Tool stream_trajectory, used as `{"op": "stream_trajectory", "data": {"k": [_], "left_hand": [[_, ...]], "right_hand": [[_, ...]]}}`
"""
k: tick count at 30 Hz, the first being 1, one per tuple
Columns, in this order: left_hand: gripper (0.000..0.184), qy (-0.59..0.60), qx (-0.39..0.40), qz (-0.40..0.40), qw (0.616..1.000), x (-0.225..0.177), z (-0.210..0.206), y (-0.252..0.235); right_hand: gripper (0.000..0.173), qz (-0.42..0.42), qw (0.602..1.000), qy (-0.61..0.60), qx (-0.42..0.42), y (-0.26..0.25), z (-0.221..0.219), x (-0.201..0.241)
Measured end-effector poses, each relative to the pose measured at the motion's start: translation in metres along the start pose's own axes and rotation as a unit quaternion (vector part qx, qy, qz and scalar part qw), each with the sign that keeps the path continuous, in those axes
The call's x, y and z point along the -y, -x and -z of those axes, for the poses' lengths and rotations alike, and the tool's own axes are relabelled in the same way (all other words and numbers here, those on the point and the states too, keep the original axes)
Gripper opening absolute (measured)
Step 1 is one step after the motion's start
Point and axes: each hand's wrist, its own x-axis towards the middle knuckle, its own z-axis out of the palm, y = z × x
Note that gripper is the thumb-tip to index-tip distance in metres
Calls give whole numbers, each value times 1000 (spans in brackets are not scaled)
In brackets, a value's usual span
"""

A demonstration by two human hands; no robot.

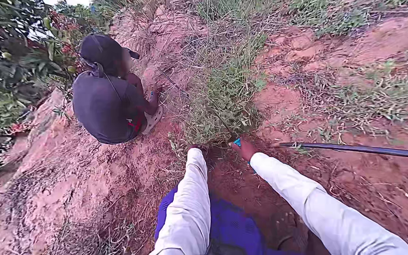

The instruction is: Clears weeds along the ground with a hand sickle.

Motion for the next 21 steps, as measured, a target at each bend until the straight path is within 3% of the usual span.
{"op": "stream_trajectory", "data": {"k": [4,7,10,13,19,20,21], "left_hand": [[49,23,-23,9,999,2,-8,0],[50,11,-14,-1,1000,5,-20,-4],[51,19,-1,-16,1000,6,-12,-3],[51,16,20,-30,999,6,-9,-4],[55,-22,55,-29,998,18,-12,-19],[55,-14,39,-39,998,17,-23,-31],[51,15,-25,-48,998,17,-43,-49]], "right_hand": [[65,13,999,-10,35,-88,-14,65],[58,-18,997,42,64,-106,-29,54],[59,-44,993,74,80,-80,-37,12],[60,-80,988,100,86,-20,-50,-30],[62,-121,973,149,126,74,-43,-47],[63,-123,973,158,113,82,-34,-51],[64,-119,975,160,102,83,-23,-48]]}}
